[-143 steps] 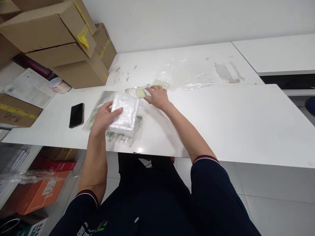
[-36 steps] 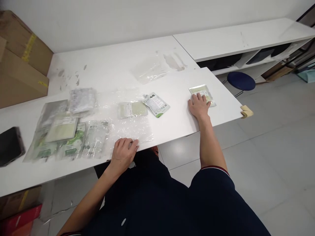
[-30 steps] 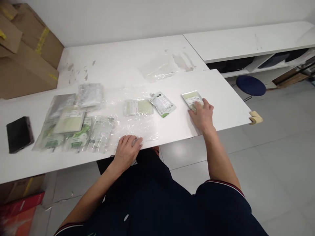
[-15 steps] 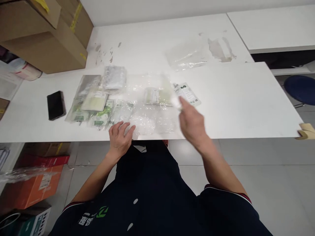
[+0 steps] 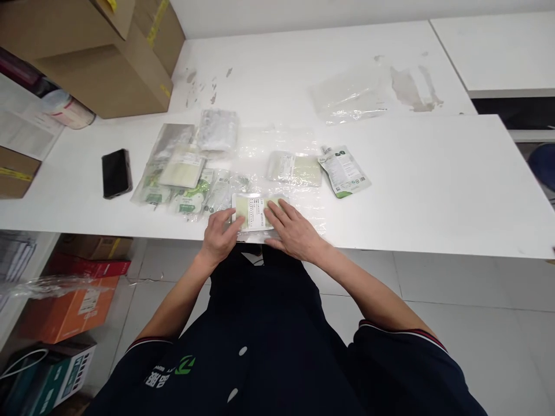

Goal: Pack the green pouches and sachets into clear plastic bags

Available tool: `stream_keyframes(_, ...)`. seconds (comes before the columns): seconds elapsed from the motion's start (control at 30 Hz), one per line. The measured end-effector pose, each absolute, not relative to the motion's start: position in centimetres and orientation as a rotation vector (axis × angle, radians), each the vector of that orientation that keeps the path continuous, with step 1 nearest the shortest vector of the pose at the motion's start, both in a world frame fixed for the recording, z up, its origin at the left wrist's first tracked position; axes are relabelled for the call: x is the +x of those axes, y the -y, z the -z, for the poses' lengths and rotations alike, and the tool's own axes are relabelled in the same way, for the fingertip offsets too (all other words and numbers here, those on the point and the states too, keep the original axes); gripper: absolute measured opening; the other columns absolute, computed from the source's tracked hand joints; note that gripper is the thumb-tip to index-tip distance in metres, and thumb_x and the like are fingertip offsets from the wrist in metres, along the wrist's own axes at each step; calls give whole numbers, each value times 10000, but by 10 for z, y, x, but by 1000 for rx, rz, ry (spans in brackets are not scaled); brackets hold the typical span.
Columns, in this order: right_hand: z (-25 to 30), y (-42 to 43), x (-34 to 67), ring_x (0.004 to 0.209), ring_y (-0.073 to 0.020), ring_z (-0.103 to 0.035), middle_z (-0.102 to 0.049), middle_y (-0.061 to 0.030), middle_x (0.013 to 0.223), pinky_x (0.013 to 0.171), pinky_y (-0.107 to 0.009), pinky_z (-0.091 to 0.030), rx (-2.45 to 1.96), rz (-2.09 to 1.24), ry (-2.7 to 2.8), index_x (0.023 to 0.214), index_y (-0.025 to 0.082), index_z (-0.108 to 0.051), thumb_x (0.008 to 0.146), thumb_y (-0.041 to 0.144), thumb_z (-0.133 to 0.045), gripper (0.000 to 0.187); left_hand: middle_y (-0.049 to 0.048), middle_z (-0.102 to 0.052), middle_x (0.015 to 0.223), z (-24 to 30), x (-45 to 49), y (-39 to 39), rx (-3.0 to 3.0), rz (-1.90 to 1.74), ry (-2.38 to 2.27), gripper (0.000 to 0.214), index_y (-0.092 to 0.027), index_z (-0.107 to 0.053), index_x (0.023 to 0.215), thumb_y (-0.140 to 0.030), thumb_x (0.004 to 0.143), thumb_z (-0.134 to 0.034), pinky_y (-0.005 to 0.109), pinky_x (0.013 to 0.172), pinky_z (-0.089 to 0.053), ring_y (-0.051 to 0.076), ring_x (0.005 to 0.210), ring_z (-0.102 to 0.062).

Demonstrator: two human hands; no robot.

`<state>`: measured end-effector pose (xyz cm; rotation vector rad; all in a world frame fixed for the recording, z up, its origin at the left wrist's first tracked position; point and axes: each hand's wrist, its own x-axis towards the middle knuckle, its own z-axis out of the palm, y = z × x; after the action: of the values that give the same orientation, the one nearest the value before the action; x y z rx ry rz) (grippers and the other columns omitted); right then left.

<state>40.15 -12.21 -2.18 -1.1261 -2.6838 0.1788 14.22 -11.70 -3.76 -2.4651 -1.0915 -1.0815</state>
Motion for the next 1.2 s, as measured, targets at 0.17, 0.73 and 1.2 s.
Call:
stream_keyframes(0.17,10,130,401,1480,-382,-278,-347,-208,1576,1119,-545,-417,-1102,-117,2730,1508,123,-352,956,432,-566,668,71,-732,1090,23,133,112,-2634,968,1079,241,-255,-688,1071,-122,925,-550,401,844,-537,227,1037,-625)
stream_keyframes(0.73,-93,42,406,769,-224,-628,-697,-102,997,593,-310,-382,-1722,-293,2889,1193,169,-578,855,19,-391,414,-34,-589,617,-22,179,66,-2539,1453,2267,294,-207,-690,946,-482,916,-590,253,599,-422,119,590,-534)
stream_keyframes(1.2,-10,65,412,1443,-380,-335,-384,-194,1558,1145,-597,-309,-1153,-10,2690,1458,142,-426,941,363,-560,578,126,-696,850,-10,187,19,-2478,944,2431,441,-147,-474,1352,-310,944,-516,432,776,-501,299,835,-666)
